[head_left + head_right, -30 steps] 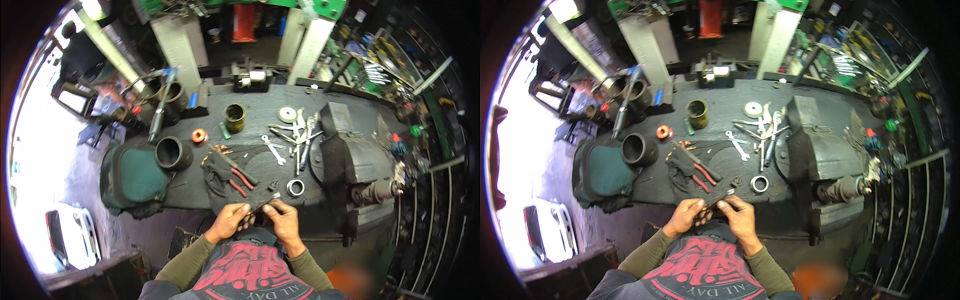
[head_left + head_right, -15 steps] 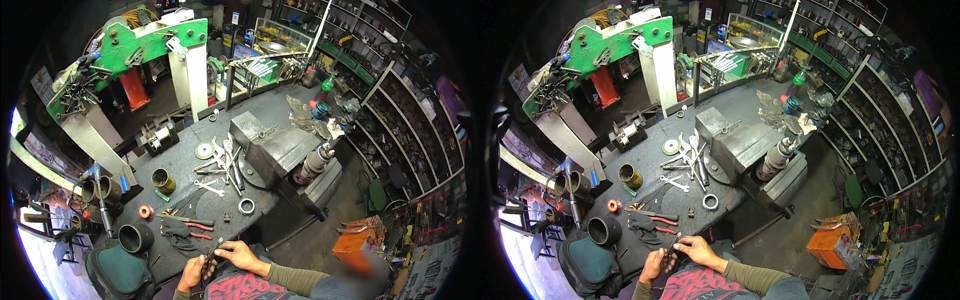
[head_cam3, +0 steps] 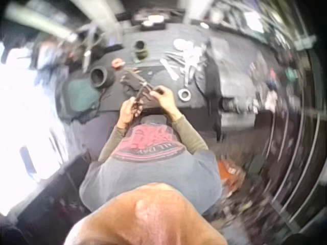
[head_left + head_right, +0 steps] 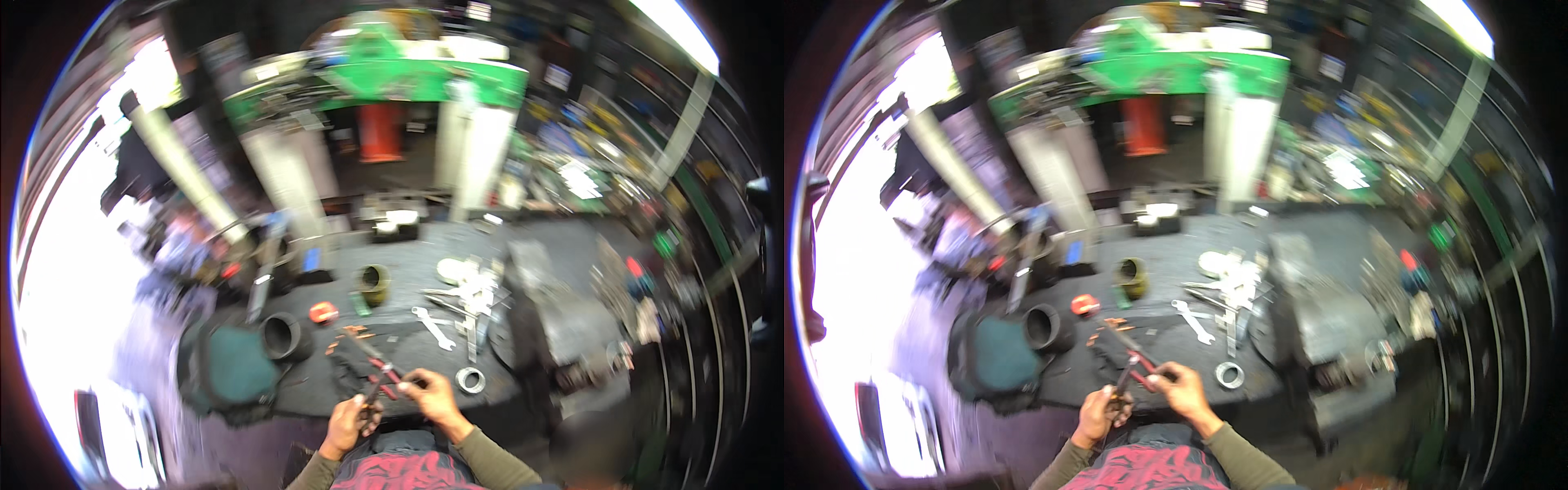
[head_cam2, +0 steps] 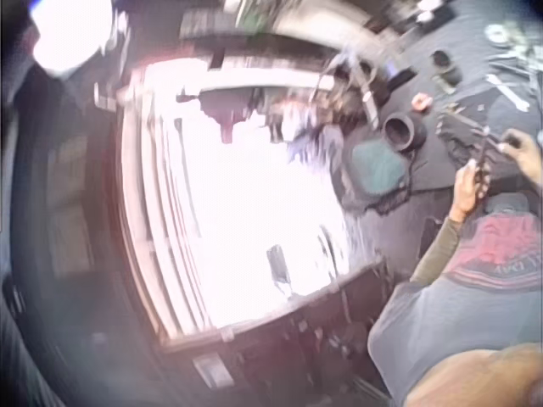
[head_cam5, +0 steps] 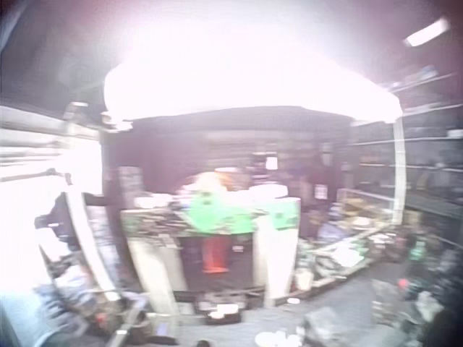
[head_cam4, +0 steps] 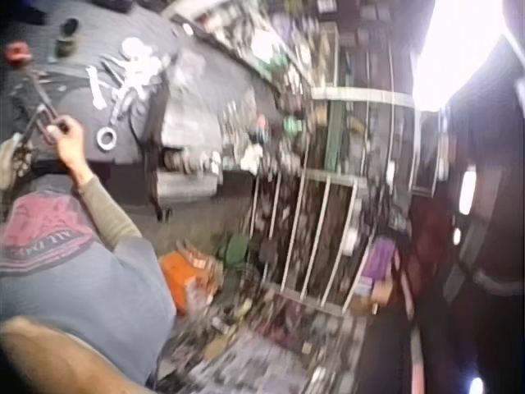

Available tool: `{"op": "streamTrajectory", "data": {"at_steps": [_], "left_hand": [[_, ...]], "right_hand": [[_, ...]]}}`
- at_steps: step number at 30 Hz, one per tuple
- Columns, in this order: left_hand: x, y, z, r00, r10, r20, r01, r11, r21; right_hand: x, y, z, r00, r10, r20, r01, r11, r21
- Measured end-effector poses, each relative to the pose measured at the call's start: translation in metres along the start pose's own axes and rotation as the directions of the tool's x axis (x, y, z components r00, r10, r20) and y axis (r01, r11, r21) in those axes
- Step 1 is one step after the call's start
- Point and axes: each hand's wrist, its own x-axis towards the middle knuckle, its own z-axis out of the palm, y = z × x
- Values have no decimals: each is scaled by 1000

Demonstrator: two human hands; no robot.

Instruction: The person assembles mechanical components on a workbench, using pliers and a screwdriver to manipulate small parts and fasteners. They handle cylindrical metal pieces and a green backpack, occasionally interacting with another person who moves around the workshop.

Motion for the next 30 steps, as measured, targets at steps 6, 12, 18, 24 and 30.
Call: {"op": "streamTrajectory", "data": {"at_steps": [6, 12, 18, 24, 30], "left_hand": [[-35, 0, -4, 963, 122, -238, -167, 969, -180], [-70, -40, -17, 911, 34, -411, -223, 879, -421], [-89, -27, -63, 860, 71, -506, -265, 908, -324], [-98, -13, -122, 753, 181, -633, -455, 838, -302], [-109, -8, -150, 742, 192, -643, -440, 863, -250]], "right_hand": [[70, -18, 29, 993, 17, 120, -27, 996, 86], [129, -36, 136, 918, 89, 387, -181, 962, 206], [176, -68, 255, 918, 132, 373, -271, 896, 352], [201, -87, 300, 971, 173, 164, -236, 789, 567], [181, -85, 251, 992, 92, -85, -75, 980, 186]]}}
